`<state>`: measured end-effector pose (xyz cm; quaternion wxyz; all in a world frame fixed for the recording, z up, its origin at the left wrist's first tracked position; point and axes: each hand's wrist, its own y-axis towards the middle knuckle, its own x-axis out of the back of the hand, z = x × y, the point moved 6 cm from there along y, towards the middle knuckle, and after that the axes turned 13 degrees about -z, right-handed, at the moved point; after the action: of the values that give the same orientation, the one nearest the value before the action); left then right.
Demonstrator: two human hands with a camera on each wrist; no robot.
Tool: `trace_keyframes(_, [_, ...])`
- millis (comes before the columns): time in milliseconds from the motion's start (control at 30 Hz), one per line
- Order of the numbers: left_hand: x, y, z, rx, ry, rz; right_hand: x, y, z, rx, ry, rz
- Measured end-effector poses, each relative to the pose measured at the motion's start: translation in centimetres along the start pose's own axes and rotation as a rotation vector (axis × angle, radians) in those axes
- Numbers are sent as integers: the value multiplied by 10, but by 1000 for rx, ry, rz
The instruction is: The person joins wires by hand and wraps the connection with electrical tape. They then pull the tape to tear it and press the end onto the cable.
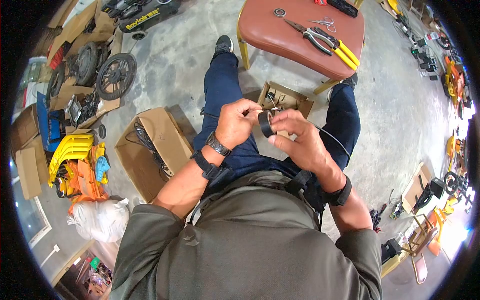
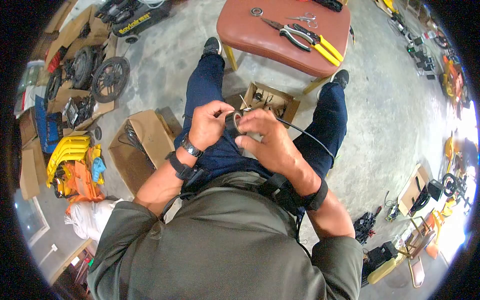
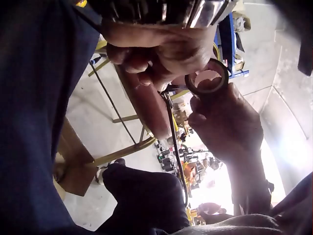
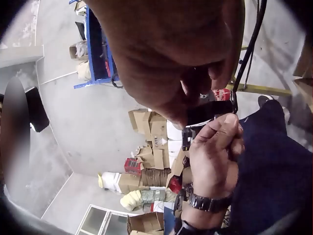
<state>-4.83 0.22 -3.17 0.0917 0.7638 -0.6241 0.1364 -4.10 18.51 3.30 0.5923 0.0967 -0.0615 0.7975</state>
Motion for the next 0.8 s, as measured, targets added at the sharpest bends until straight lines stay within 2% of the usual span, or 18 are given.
trace_keyframes(33, [0,0,-1,62,-18,9,-1,-5,-4,-12,16,9])
trace_keyframes(67, [0,0,0,125,-37,18,-2,-9,-8,57,-23,50])
trace_keyframes(167, [0,2,-3,46,-62,16,-5,-14,-17,-15,18,97])
trace_keyframes(367, [1,3,-13,50,-71,32,-11,-15,-36,-198,181,-34])
trace_keyframes(500, [3,2,-22,24,-14,47,-21,-14,-61,-432,326,-154])
trace_keyframes(533, [3,1,-21,15,-15,52,-20,-14,-67,-471,287,-141])
trace_keyframes(633, [3,-1,-19,0,-6,72,-29,-18,-74,-642,446,-143])
trace_keyframes(733, [3,0,-14,-15,23,86,-40,-17,-67,-678,660,-204])
trace_keyframes(800, [2,1,-16,-53,55,100,-40,-16,-69,-671,628,-185])
